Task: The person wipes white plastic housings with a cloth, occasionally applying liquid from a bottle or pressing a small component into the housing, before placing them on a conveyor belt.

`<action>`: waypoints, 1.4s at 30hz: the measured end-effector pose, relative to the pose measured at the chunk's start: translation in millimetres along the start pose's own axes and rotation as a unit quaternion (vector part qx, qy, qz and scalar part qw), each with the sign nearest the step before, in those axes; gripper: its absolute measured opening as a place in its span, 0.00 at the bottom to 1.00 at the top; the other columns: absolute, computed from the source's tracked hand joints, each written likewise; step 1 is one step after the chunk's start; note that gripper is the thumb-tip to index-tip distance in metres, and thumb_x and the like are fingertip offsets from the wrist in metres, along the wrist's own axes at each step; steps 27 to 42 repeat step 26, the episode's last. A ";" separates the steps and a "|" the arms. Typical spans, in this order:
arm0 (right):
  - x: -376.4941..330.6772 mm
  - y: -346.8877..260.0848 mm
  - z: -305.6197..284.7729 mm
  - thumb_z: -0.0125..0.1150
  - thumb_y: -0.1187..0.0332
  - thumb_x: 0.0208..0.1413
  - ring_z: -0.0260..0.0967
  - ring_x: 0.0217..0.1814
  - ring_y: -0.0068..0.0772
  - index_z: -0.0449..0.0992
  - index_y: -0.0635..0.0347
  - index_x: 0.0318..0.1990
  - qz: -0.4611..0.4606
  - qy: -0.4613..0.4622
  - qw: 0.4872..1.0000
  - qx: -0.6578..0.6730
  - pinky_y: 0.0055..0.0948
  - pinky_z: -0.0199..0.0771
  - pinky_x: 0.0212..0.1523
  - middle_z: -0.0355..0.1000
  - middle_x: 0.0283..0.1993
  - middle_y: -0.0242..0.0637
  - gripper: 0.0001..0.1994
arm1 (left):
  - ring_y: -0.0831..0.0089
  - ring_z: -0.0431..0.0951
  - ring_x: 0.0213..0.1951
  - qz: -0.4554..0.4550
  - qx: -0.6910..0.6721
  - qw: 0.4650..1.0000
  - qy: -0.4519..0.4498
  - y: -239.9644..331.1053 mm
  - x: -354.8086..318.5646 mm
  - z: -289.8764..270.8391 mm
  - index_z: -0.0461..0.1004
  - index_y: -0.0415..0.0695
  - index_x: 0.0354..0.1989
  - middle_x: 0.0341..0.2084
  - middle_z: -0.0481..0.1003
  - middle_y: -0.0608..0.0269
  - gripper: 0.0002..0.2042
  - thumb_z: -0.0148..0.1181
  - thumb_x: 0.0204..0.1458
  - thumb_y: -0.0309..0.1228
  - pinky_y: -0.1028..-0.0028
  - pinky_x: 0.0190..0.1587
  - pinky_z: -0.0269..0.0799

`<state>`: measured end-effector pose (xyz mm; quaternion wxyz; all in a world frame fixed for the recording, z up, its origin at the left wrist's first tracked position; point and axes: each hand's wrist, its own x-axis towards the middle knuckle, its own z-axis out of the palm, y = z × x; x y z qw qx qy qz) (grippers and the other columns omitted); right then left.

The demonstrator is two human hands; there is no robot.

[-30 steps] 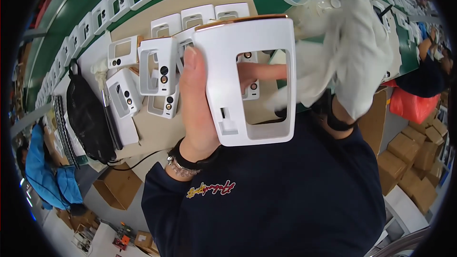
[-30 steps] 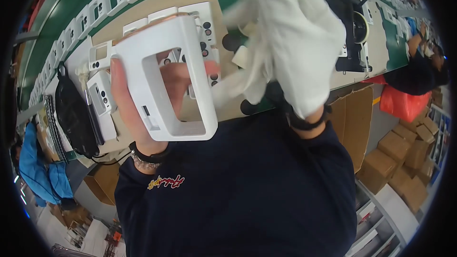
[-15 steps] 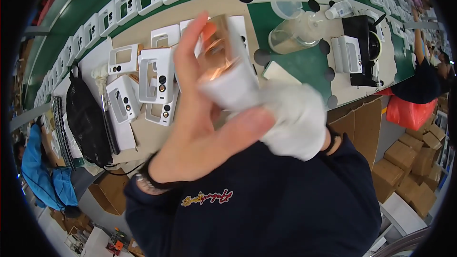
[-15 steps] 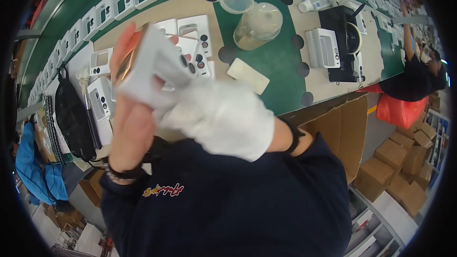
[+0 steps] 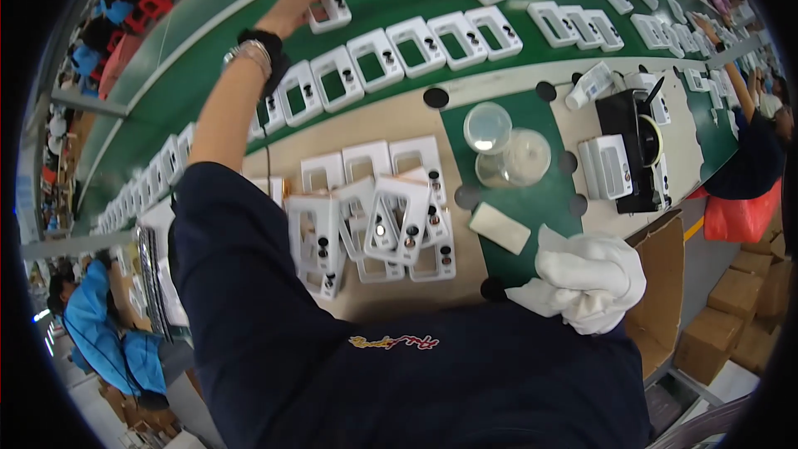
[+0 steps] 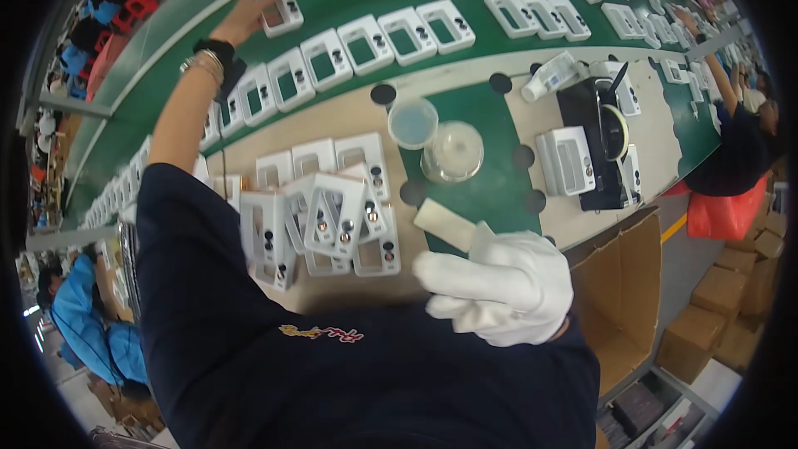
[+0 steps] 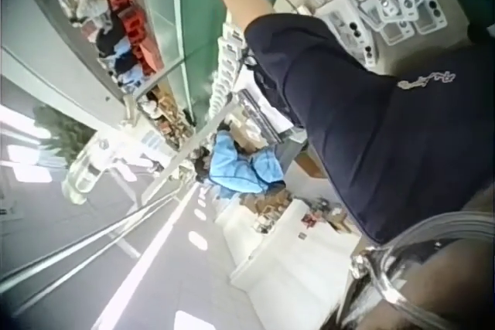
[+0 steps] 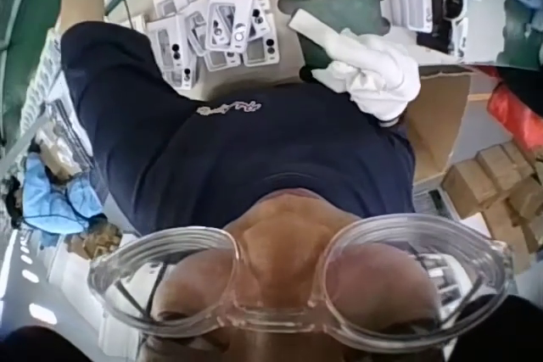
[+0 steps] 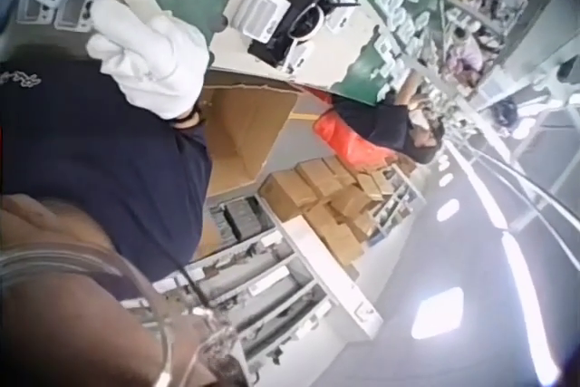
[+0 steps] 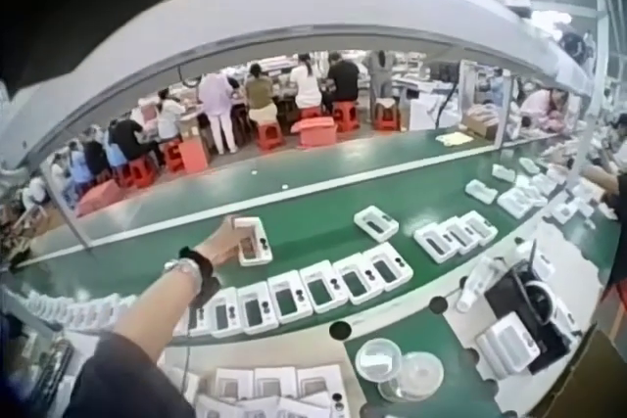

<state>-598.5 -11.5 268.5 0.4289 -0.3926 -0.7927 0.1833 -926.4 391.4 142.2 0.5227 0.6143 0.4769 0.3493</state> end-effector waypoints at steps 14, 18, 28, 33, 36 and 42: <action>-11.4 10.2 -26.1 0.54 0.76 0.45 0.70 0.27 0.19 0.69 0.69 0.44 0.336 -0.055 0.892 0.297 0.18 0.70 0.30 0.72 0.37 0.34 0.15 | 0.54 0.62 0.43 0.040 0.609 0.790 -0.051 2.7 -102.6 29.9 0.67 0.44 0.34 0.34 0.65 0.54 0.17 0.60 0.33 0.35 0.59 0.44 0.59; -9.4 0.4 -14.3 0.53 0.76 0.46 0.69 0.29 0.19 0.69 0.66 0.45 0.142 -0.022 0.970 0.197 0.19 0.70 0.32 0.72 0.36 0.35 0.16 | 0.60 0.66 0.37 0.177 0.653 0.735 -0.037 -22.5 -93.1 31.0 0.65 0.43 0.36 0.35 0.65 0.54 0.15 0.57 0.37 0.30 0.65 0.38 0.64; -19.7 -39.8 -31.6 0.48 0.73 0.51 0.62 0.17 0.21 0.66 0.57 0.51 0.252 0.180 0.883 0.352 0.16 0.64 0.19 0.68 0.21 0.27 0.17 | 0.71 0.70 0.35 0.297 0.061 0.952 0.039 119.2 -220.6 54.3 0.56 0.50 0.49 0.45 0.62 0.46 0.24 0.58 0.42 0.31 0.82 0.34 0.68; -19.7 -39.8 -31.6 0.48 0.73 0.51 0.62 0.17 0.21 0.66 0.57 0.51 0.252 0.180 0.883 0.352 0.16 0.64 0.19 0.68 0.21 0.27 0.17 | 0.71 0.70 0.35 0.297 0.061 0.952 0.039 119.2 -220.6 54.3 0.56 0.50 0.49 0.45 0.62 0.46 0.24 0.58 0.42 0.31 0.82 0.34 0.68; -19.7 -39.8 -31.6 0.48 0.73 0.51 0.62 0.17 0.21 0.66 0.57 0.51 0.252 0.180 0.883 0.352 0.16 0.64 0.19 0.68 0.21 0.27 0.17 | 0.71 0.70 0.35 0.297 0.061 0.952 0.039 119.2 -220.6 54.3 0.56 0.50 0.49 0.45 0.62 0.46 0.24 0.58 0.42 0.31 0.82 0.34 0.68; -19.7 -39.8 -31.6 0.48 0.73 0.51 0.62 0.17 0.21 0.66 0.57 0.51 0.252 0.180 0.883 0.352 0.16 0.64 0.19 0.68 0.21 0.27 0.17 | 0.71 0.70 0.35 0.297 0.061 0.952 0.039 119.2 -220.6 54.3 0.56 0.50 0.49 0.45 0.62 0.46 0.24 0.58 0.42 0.31 0.82 0.34 0.68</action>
